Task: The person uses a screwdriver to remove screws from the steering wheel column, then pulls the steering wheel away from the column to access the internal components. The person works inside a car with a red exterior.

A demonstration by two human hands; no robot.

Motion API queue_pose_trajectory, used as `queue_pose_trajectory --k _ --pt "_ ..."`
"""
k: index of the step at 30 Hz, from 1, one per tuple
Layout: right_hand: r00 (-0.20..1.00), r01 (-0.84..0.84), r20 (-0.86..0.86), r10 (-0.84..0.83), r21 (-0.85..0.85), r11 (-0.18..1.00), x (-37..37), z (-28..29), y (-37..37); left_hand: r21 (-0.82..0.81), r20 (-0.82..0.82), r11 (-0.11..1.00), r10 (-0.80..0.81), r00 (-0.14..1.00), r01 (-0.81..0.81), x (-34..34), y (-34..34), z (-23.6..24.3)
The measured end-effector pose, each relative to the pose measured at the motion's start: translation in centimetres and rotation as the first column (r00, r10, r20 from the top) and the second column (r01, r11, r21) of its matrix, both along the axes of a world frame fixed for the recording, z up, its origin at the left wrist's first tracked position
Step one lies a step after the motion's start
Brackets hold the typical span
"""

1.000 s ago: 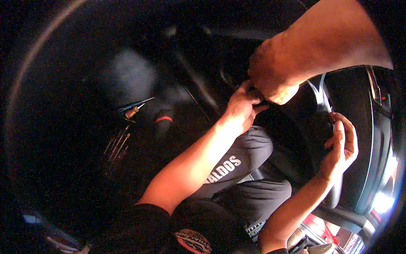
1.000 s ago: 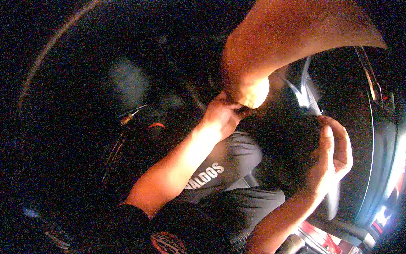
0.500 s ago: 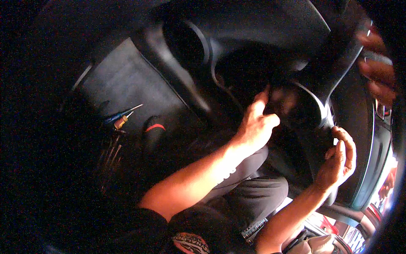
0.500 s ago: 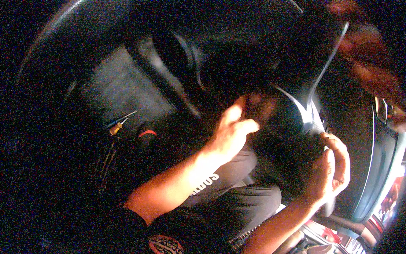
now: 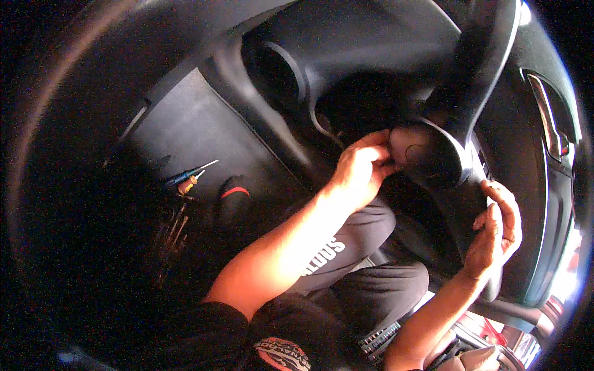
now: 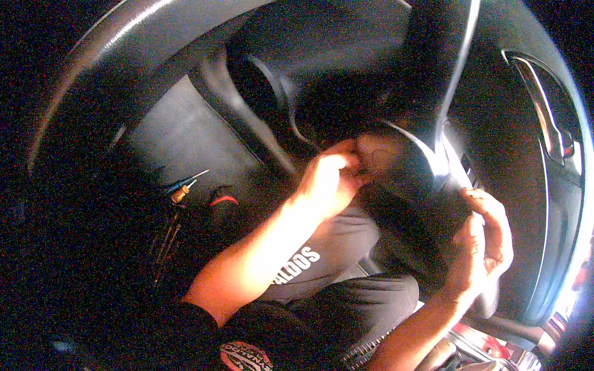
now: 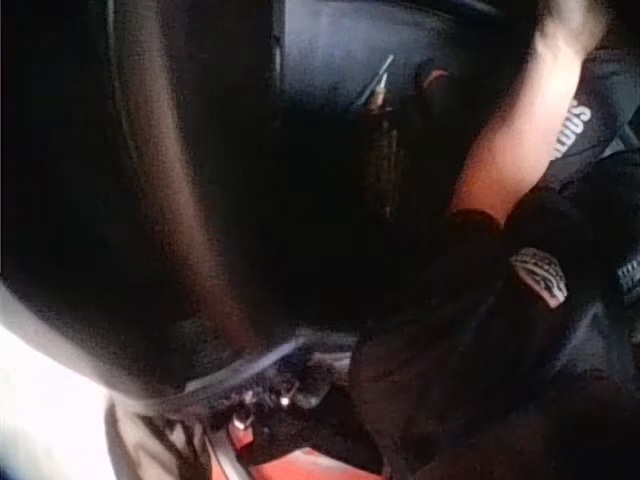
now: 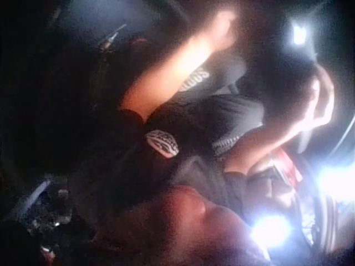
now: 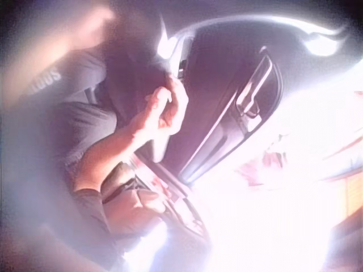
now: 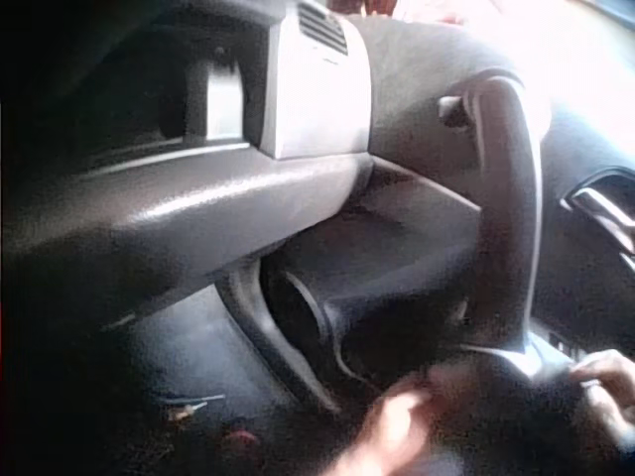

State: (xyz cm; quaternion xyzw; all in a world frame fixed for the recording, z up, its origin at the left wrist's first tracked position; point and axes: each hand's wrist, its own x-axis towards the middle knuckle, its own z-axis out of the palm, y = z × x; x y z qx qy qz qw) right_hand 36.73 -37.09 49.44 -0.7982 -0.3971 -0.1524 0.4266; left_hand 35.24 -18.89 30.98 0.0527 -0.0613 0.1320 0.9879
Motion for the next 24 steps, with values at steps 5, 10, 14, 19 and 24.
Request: queue_pose_trajectory --k 5,10,14,19,24 --pt "0.910 -0.238 -0.365 0.199 -0.065 0.969 1.7 0.7 0.6 0.081 0.043 0.996 -0.030 0.999 0.026 2.7 0.8 -5.8" --pt "0.778 -0.376 -0.537 0.326 0.018 0.927 1.9 0.5 1.7 0.239 0.261 0.964 0.052 0.964 -0.117 2.3 0.3 -6.8" --pt "0.826 -0.412 -0.448 0.342 -0.067 0.909 0.9 0.5 1.4 0.377 0.025 0.912 0.165 0.986 -0.162 0.7 0.5 -5.3" --pt "0.793 -0.503 -0.434 0.428 -0.070 0.862 1.9 0.0 0.5 0.090 -0.445 0.966 0.258 0.858 -0.243 1.0 -2.0 -1.5" --pt "0.774 -0.458 -0.476 0.418 0.035 0.888 1.9 -1.0 0.9 0.003 -0.386 0.853 0.482 0.786 -0.521 3.7 -2.6 -2.0"
